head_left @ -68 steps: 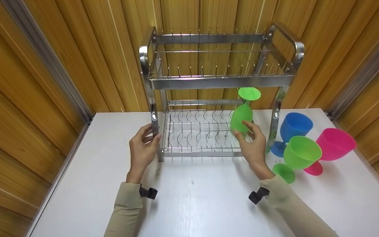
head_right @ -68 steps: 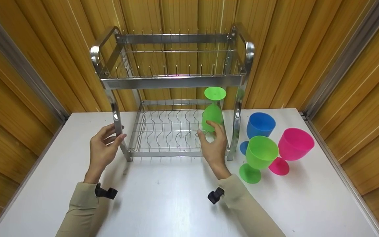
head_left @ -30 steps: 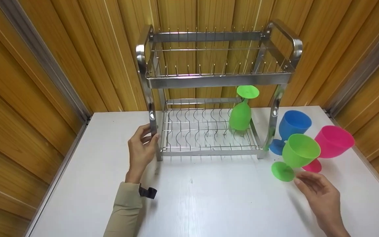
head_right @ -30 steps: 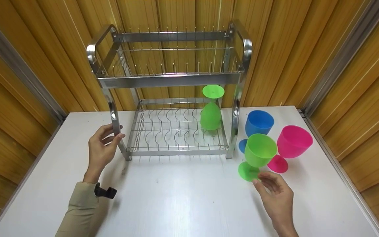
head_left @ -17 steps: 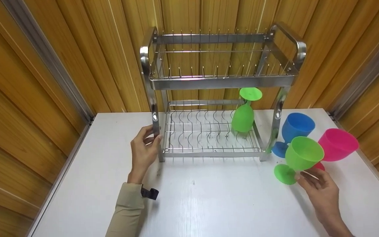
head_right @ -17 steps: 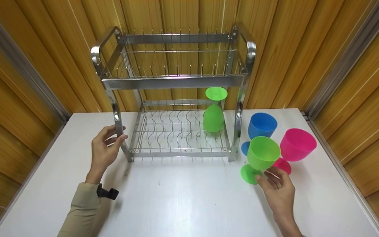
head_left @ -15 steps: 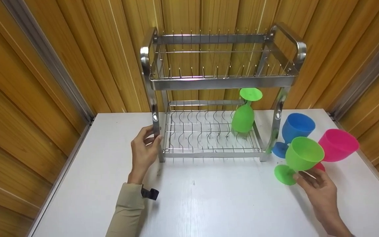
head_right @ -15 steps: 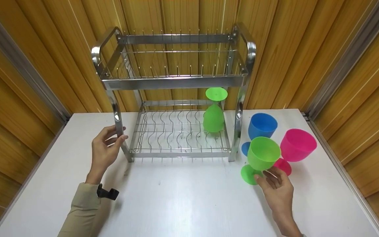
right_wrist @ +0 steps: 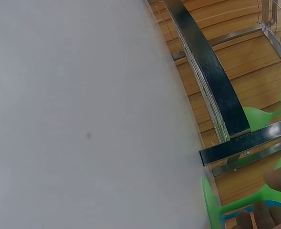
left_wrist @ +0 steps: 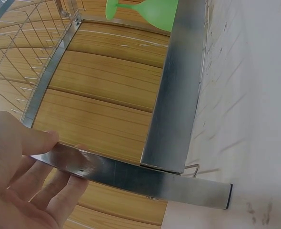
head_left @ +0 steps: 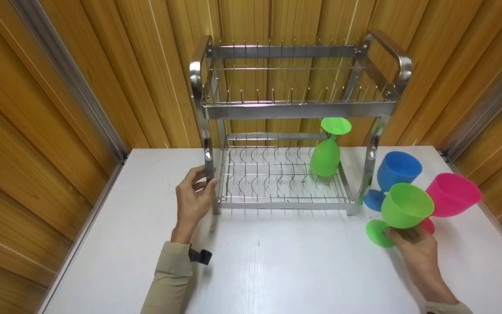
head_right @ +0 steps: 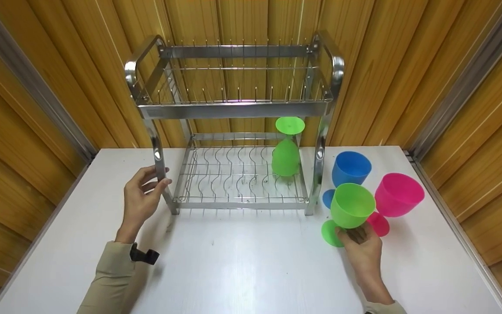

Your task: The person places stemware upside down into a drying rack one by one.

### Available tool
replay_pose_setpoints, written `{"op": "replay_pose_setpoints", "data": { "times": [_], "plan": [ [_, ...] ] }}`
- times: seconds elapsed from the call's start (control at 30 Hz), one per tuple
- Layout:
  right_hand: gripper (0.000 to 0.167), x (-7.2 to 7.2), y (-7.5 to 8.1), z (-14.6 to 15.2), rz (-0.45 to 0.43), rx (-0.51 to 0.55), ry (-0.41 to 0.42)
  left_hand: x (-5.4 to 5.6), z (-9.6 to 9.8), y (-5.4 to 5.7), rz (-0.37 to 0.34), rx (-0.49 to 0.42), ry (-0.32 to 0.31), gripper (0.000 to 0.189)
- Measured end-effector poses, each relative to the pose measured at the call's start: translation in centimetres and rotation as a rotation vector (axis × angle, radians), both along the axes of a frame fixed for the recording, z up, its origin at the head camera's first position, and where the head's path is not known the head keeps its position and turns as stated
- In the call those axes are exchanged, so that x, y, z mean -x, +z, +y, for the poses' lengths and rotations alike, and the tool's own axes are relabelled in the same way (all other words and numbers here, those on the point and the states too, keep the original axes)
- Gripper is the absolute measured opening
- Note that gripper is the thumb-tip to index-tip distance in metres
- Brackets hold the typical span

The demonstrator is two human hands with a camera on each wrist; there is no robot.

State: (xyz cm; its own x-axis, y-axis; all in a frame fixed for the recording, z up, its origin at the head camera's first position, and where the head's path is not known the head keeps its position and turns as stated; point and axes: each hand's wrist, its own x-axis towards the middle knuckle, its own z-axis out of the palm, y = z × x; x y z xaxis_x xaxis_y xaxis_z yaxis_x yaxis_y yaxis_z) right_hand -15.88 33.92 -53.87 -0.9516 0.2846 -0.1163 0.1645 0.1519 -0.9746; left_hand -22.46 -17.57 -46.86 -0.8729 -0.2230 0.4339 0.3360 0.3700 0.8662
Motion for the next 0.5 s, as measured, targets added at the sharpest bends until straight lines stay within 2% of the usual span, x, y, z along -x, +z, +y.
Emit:
{"op": "replay_pose_setpoints", "data": {
  "times": [0.13, 0.27, 0.5],
  "plan": [
    [0.062, 0.2, 0.0, -0.2, -0.036, -0.044, -0.009, 0.0, 0.0, 0.1, 0.000, 0.005, 0.004, 0.036],
    [0.060, 0.6, -0.1, -0.4, -0.074, -0.044, -0.034, 0.1, -0.1, -0.1, 0.002, 0.007, 0.006, 0.036],
    [0.074, 1.1, -0.2, -0.5, -0.158, -0.085, -0.033, 0.2, -0.1, -0.2, 0.008, -0.009, -0.006, 0.036]
  ]
}}
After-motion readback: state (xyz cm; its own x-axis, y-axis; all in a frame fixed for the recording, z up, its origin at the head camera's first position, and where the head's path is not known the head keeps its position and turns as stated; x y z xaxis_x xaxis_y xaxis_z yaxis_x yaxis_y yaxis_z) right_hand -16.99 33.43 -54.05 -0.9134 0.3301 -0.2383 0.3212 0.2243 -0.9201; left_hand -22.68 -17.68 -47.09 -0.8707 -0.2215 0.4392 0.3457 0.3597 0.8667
